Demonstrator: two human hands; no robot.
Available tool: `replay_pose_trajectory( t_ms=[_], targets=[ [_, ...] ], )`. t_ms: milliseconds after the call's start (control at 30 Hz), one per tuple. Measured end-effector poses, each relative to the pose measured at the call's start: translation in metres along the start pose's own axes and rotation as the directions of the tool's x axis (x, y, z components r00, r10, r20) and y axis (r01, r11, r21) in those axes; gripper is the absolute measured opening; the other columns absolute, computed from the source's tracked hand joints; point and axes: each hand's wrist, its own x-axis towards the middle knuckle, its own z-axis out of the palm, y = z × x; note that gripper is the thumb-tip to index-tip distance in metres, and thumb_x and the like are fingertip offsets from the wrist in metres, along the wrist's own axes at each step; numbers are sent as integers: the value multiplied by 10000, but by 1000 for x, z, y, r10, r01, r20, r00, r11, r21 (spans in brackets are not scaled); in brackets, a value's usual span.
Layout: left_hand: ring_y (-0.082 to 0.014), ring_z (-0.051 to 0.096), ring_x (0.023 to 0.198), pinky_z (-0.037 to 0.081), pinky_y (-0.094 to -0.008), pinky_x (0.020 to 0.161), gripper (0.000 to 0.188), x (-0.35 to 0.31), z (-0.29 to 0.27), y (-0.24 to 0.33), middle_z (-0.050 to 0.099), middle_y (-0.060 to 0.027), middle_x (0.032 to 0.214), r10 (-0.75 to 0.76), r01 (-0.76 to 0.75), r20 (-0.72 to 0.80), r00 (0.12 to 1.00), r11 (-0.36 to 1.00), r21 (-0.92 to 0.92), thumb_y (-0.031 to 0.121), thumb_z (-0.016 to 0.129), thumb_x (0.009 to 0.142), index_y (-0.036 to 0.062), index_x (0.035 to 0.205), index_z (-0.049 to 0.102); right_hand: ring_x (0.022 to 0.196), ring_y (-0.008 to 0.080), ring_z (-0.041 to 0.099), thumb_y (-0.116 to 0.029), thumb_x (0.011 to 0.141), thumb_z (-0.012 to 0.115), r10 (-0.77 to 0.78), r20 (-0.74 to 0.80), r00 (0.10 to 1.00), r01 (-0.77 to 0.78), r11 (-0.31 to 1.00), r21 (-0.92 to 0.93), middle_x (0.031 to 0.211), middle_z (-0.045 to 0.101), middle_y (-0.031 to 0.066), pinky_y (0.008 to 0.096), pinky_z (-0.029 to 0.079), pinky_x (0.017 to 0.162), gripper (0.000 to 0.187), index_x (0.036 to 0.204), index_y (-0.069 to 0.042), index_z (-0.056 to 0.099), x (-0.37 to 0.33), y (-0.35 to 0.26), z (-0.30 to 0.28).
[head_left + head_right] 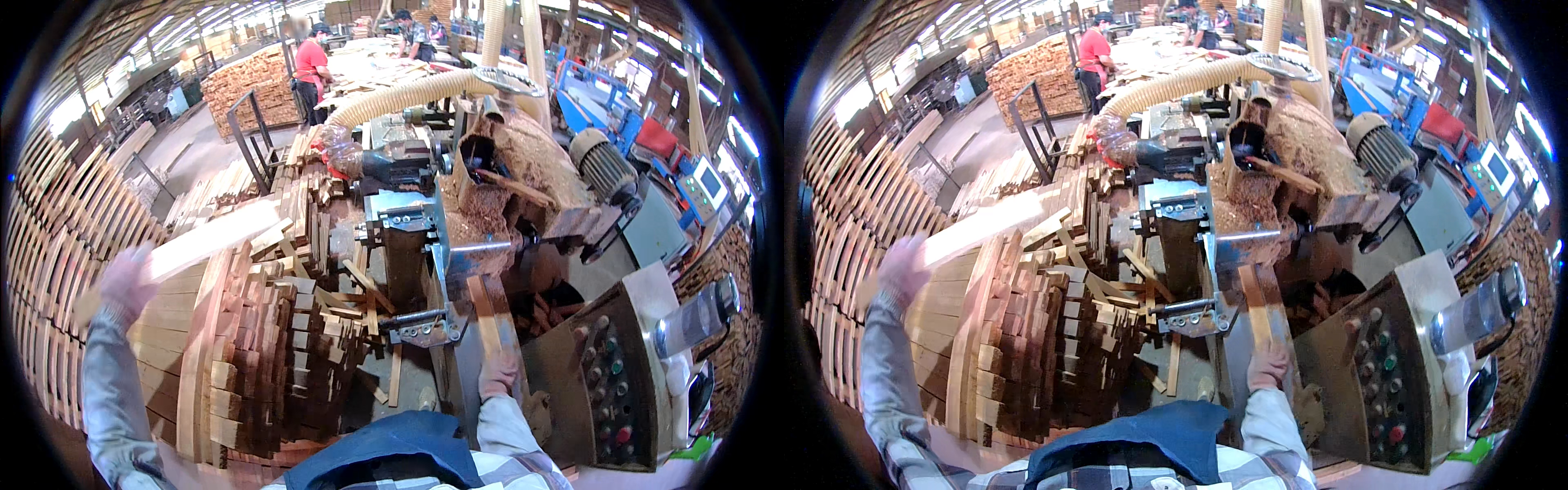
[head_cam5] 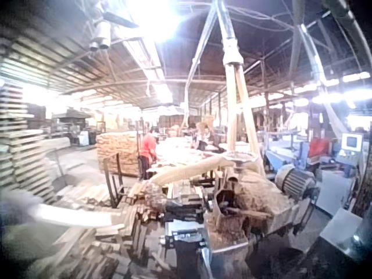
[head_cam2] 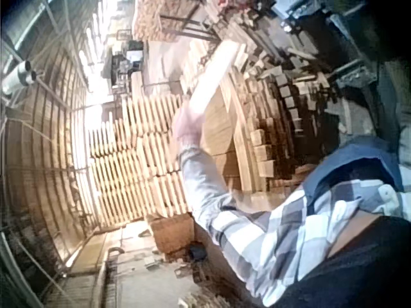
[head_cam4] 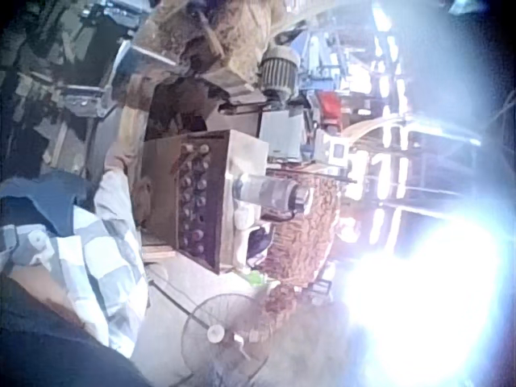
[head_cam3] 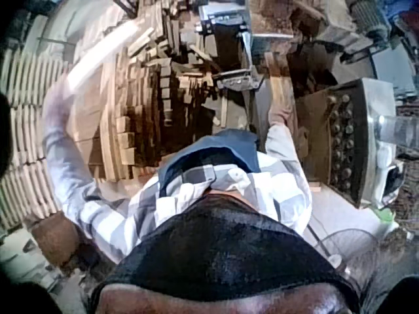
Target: The person feeds wooden planks into a planer machine one at a time, guiding them through the rollers. After each plank is processed, the person stacks the finished pieces on a growing pile to the left. The task is performed continuously in a workshop environment.
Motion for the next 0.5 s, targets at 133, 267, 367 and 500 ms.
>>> replay_pose_trajectory(
  t_ms=[133, 267, 367, 500],
  targets=[
    [-257, 584, 1197, 460, -403, 1058, 659, 59, 11, 92, 625, -98, 1219, 245, -303, 243, 938, 922, 240, 230, 769, 812, 151, 1415, 517, 1303, 391, 484, -405, 930, 589, -265, -2, 964, 259, 943, 208, 1424, 522, 185, 550, 345, 1112, 562, 1401, -106, 517, 56, -59, -60],
    [-234, 667, 1040, 563, -411, 896, 325, 82, 6, 208, 663, -89, 1083, 601, -716, 401, 691, 644, 270, 268, 690, 903, 123, 1184, 610, 1330, 452, 497, -437, 845, 762, -507, -540, 671, 739, 518, 432, 1508, 469, 238, 541, 408, 1104, 915, 1575, -108, 319, 18, -110, -174],
    [-265, 704, 1026, 595, -444, 865, 302, 80, 18, 281, 697, -102, 1077, 739, -863, 470, 483, 492, 115, 267, 722, 856, 141, 1125, 665, 1245, 477, 545, -437, 751, 837, -517, -594, 617, 786, 439, 434, 1322, 591, 266, 508, 432, 1080, 1008, 1556, -110, 325, -28, -129, -237],
    [-267, 686, 975, 559, -436, 844, 387, 57, 49, 360, 669, -85, 1010, 916, -971, 323, 238, 234, 52, 336, 731, 845, 129, 1152, 618, 1015, 441, 653, -293, 701, 858, -408, -93, 908, 339, 586, 736, 1124, 665, 249, 473, 535, 857, 806, 1367, -53, 475, -81, -114, -248]
  ],
)
